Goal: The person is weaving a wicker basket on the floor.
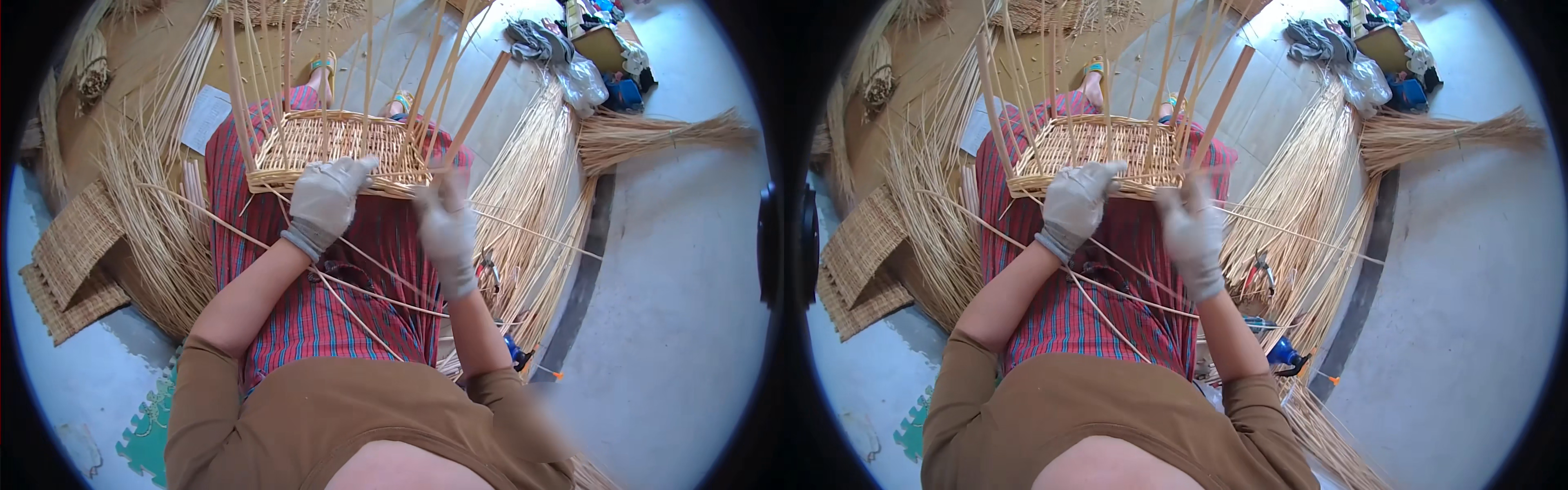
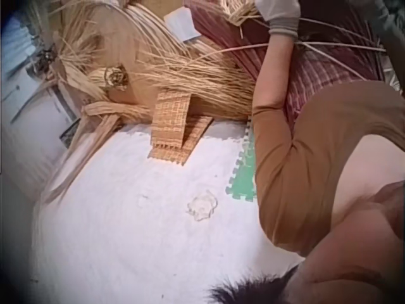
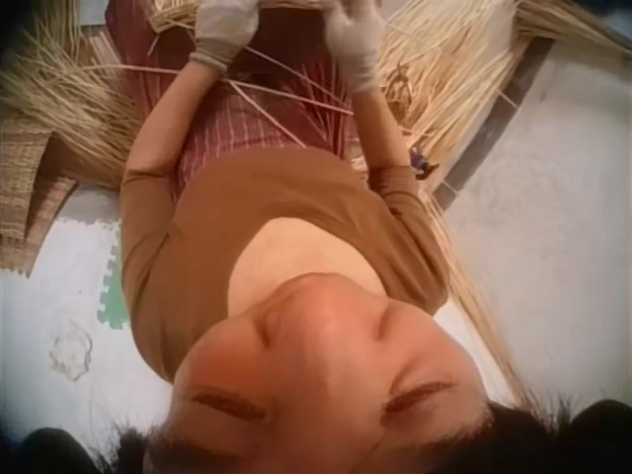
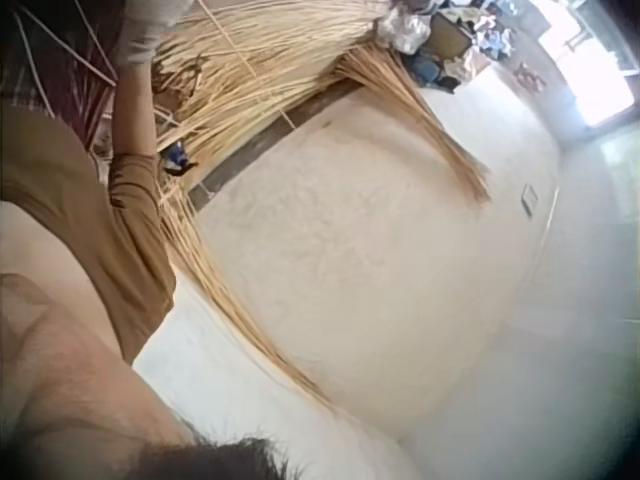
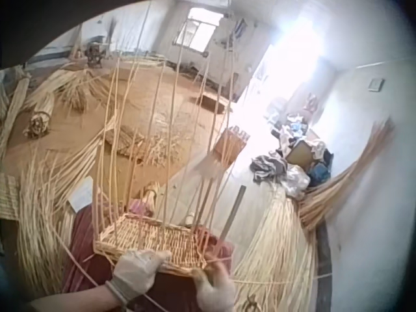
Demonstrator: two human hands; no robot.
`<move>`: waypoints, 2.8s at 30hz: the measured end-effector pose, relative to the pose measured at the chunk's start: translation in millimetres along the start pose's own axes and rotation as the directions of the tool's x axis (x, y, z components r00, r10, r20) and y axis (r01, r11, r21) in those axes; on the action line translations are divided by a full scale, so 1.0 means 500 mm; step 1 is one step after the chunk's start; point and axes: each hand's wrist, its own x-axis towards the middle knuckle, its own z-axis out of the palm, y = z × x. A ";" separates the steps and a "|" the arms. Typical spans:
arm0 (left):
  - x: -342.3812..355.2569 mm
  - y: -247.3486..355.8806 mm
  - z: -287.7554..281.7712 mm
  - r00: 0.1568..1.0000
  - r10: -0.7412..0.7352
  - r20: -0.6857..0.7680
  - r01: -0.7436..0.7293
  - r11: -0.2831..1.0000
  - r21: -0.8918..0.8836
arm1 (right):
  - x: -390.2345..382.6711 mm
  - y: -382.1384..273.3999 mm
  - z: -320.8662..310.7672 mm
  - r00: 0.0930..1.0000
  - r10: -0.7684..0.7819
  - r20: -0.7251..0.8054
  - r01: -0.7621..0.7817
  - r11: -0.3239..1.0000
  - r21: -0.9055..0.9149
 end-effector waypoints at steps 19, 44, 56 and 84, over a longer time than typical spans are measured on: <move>0.037 0.088 0.051 0.982 0.072 0.172 -0.131 0.925 0.356 | 0.242 -0.057 0.092 0.901 -0.410 0.141 0.418 0.736 -0.532; 0.080 0.079 -0.001 0.959 -0.071 0.275 -0.034 0.933 0.359 | 0.163 -0.081 -0.047 0.897 -0.366 0.250 0.442 0.712 -0.545; 0.013 0.124 -0.068 0.984 -0.035 0.177 0.035 0.999 0.000 | 0.097 0.013 -0.134 0.806 -0.290 0.516 0.547 0.700 -0.460; -0.062 0.044 -0.114 0.895 -0.078 0.440 0.087 0.996 0.000 | -0.030 -0.030 -0.336 0.860 -0.510 0.001 0.279 0.468 -0.838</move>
